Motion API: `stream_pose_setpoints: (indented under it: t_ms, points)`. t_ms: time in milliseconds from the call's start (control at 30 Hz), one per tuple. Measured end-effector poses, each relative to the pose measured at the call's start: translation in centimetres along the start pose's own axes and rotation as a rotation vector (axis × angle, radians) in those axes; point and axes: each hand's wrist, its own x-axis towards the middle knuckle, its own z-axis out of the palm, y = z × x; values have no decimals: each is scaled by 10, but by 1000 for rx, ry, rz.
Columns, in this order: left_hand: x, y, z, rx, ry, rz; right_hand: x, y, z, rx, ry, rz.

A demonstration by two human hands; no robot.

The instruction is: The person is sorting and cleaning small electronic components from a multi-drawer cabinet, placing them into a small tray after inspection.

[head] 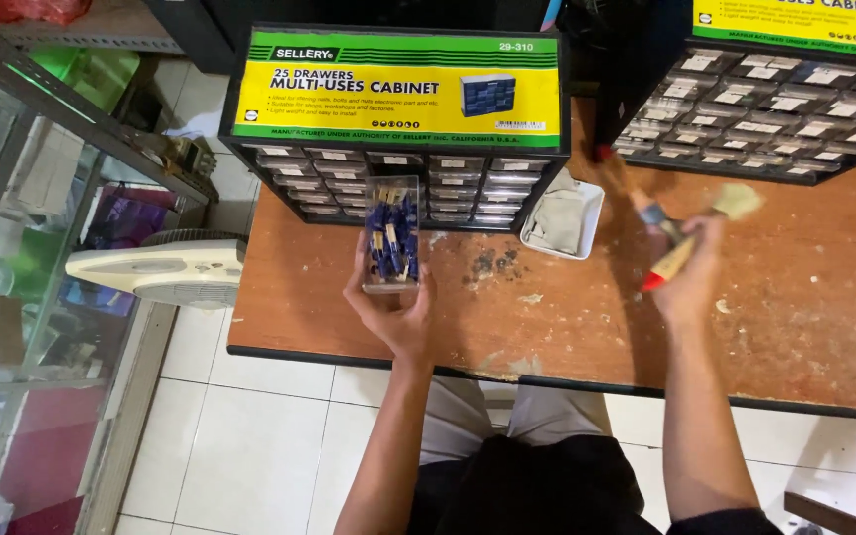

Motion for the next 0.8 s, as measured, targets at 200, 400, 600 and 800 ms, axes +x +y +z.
stream_pose_setpoints:
  t_ms: [200,400,600,800]
  points:
    - [-23,-8,-5,-6,5,68,-28,16,-33,-544,50,-121]
    - [-60,-11,0,-46,-60,2,-30,-40,52,-283,-143,-107]
    - [-75,-9,-2,19,-137,-33,-23,-80,105,-777,-368,-91]
    - [-76,-7,-1,41,-152,-47,-6,27,106,-746,-319,-97]
